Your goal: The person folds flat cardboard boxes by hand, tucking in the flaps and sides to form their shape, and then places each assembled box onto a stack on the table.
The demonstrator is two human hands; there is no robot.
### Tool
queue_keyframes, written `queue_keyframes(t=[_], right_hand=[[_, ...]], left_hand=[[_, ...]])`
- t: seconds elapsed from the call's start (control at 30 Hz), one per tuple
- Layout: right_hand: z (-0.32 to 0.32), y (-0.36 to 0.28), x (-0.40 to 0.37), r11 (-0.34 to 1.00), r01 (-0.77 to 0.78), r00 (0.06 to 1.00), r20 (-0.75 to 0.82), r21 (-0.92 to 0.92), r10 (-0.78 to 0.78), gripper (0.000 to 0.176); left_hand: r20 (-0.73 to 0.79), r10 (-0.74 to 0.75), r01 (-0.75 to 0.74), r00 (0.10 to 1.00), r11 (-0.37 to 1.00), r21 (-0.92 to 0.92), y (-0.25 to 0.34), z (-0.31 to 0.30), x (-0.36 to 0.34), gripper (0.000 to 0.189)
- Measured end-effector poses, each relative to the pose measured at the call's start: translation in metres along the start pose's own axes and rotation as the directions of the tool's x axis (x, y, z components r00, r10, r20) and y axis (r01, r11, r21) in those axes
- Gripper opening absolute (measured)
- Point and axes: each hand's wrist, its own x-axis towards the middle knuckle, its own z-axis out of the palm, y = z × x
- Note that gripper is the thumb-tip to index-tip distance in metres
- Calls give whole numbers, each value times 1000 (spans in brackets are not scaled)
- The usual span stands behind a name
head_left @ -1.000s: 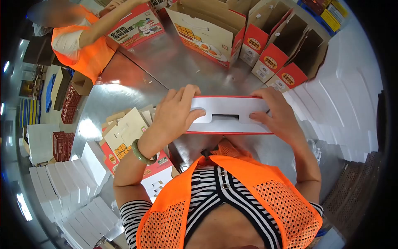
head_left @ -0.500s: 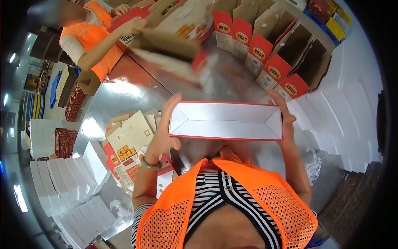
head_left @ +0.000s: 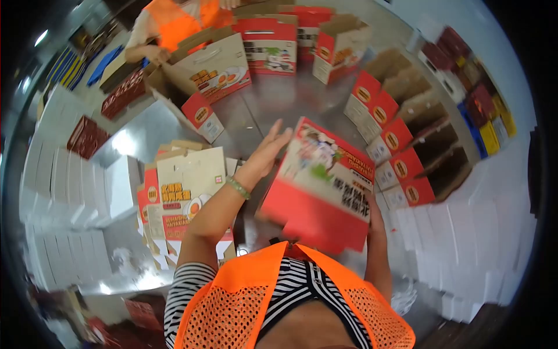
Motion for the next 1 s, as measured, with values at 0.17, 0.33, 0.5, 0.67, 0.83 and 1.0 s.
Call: queue_keyframes(t=[0.17, 0.33, 0.5, 0.67, 0.83, 1.0], right_hand=[[28, -29, 4, 976, 184, 983, -32, 113, -181, 51], [-20, -9, 59, 997, 12, 957, 289, 76, -34, 48], [-49, -35, 86, 883, -283, 958, 141, 374, 248, 48], [-102, -48, 133, 760, -325, 900, -64, 564, 432, 58], [-1, -19, 85, 974, -226, 950, -217, 21, 225, 64], [193, 54, 37, 192, 870, 473, 879, -454, -64, 80]], left_hand=[[249, 191, -213, 949, 975, 63, 11, -14, -18, 63], [160, 178, -128, 971, 952, -279, 23, -29, -66, 74], [118, 187, -183, 975, 982, -43, -6, -17, -83, 71], [-184, 315, -236, 931, 906, 352, -57, -57, -141, 55], [-934, 338, -112, 113, 939, 327, -127, -154, -258, 47], [-971, -210, -154, 114, 962, -227, -177, -203, -327, 53]])
